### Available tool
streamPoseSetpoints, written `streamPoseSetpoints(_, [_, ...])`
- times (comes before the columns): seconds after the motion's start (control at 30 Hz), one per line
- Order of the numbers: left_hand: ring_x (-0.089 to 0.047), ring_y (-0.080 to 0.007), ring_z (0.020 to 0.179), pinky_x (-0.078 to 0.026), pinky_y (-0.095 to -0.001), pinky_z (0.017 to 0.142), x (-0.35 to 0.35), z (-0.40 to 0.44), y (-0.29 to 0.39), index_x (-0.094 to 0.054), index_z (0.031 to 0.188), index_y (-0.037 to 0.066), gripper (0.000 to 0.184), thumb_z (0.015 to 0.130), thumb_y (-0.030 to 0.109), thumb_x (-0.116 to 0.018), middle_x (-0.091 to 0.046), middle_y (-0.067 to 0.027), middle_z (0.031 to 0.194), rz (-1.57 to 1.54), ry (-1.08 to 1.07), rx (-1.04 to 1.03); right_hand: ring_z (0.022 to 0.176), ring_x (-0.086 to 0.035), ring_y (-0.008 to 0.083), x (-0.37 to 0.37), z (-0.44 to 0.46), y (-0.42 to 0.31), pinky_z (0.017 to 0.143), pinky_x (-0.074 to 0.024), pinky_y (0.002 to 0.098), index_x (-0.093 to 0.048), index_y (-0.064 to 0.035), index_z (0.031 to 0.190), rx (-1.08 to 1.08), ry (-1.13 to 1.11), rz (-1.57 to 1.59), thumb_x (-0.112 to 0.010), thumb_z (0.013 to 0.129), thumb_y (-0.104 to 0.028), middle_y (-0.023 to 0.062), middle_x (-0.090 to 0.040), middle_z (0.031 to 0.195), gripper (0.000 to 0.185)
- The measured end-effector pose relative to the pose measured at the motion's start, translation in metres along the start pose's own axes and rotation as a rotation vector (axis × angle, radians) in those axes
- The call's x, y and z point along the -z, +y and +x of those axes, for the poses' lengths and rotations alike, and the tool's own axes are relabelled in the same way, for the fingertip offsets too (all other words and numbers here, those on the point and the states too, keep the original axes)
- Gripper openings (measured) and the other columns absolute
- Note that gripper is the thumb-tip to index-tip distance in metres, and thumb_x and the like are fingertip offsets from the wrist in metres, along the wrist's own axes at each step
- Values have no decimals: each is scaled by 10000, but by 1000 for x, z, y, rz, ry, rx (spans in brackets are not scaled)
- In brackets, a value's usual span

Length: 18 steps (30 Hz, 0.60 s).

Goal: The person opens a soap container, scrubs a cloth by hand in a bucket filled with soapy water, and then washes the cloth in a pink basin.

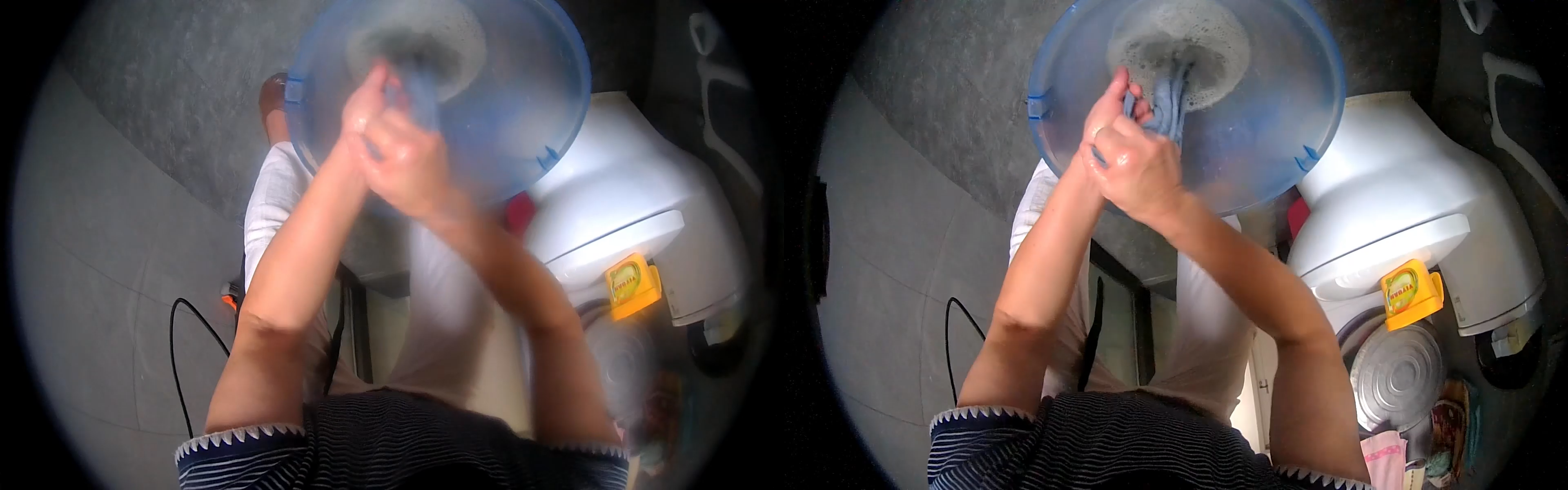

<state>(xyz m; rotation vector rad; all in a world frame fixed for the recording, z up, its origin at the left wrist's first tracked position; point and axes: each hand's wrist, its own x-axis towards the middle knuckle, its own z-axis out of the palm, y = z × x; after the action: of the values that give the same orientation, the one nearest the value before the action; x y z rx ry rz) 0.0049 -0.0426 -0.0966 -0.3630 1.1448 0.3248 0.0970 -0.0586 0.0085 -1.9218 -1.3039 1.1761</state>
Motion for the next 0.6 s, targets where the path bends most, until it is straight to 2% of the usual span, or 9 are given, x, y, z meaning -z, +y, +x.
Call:
streamPoseSetpoints(0.03, [-557,-164,844,-456,-274,700,36,17,-24,-590,973,34,239,849,233,-547,-581,-75,960,-152,-324,3,688,-557,376,-7,-7,-3,596,-461,404,-575,-66,697,39,64,-155,-597,726,-130,171,-588,765,74])
streamPoseSetpoints(0.1, [-520,-157,957,-420,-299,772,-32,-32,-42,-579,1013,-12,353,827,289,-576,-576,-91,1034,-2,270,-157,672,-560,368,-18,10,53,573,-449,421,-573,-60,700,-262,-1,-250,-586,738,-167,180,-585,738,114])
streamPoseSetpoints(0.17, [-498,-160,999,-394,-303,812,-30,-26,-38,-576,1038,-9,388,812,307,-590,-571,-97,1061,64,310,-97,667,-562,372,-21,19,62,537,-434,437,-577,-46,712,-433,1,-318,-551,767,-239,188,-581,708,203])
streamPoseSetpoints(0.27, [-504,-171,969,-398,-311,791,-28,-41,-17,-595,1006,8,338,814,286,-583,-580,-104,1019,254,358,-30,658,-560,389,-13,-9,14,531,-432,440,-577,-49,711,-309,1,-254,-532,784,-262,190,-587,716,230])
streamPoseSetpoints(0.3, [-504,-174,959,-399,-316,784,-28,-40,-11,-601,994,12,323,814,279,-582,-583,-106,1003,332,375,-6,645,-561,393,-18,-25,1,530,-434,435,-582,-59,711,-72,112,-187,-527,788,-287,196,-587,704,247])
streamPoseSetpoints(0.37, [-501,-180,937,-399,-324,769,13,-10,-44,-609,969,13,293,814,260,-575,-583,-113,967,835,194,-212,654,-564,391,-17,-22,19,541,-437,438,-586,-53,730,-267,65,-251,-511,797,-279,204,-587,713,247])
streamPoseSetpoints(0.43, [-493,-186,913,-400,-327,748,-38,-41,-52,-611,941,3,272,804,235,-576,-580,-112,928,146,343,-122,629,-576,391,-15,-4,68,582,-455,466,-580,-41,661,-531,70,-206,-468,814,-299,205,-584,651,320])
streamPoseSetpoints(0.53, [-481,-201,959,-391,-355,796,-33,-36,-48,-601,972,-28,293,806,210,-565,-574,-122,1005,219,338,-74,613,-561,403,-18,-16,73,558,-445,464,-567,-42,650,-420,91,-264,-442,833,-277,209,-574,639,323])
streamPoseSetpoints(0.6, [-480,-205,977,-385,-349,816,-29,-43,-36,-597,989,-33,296,813,201,-555,-571,-125,1031,255,362,12,598,-561,400,-9,-27,14,554,-445,464,-557,-44,639,-436,10,-329,-457,830,-261,210,-574,648,306])
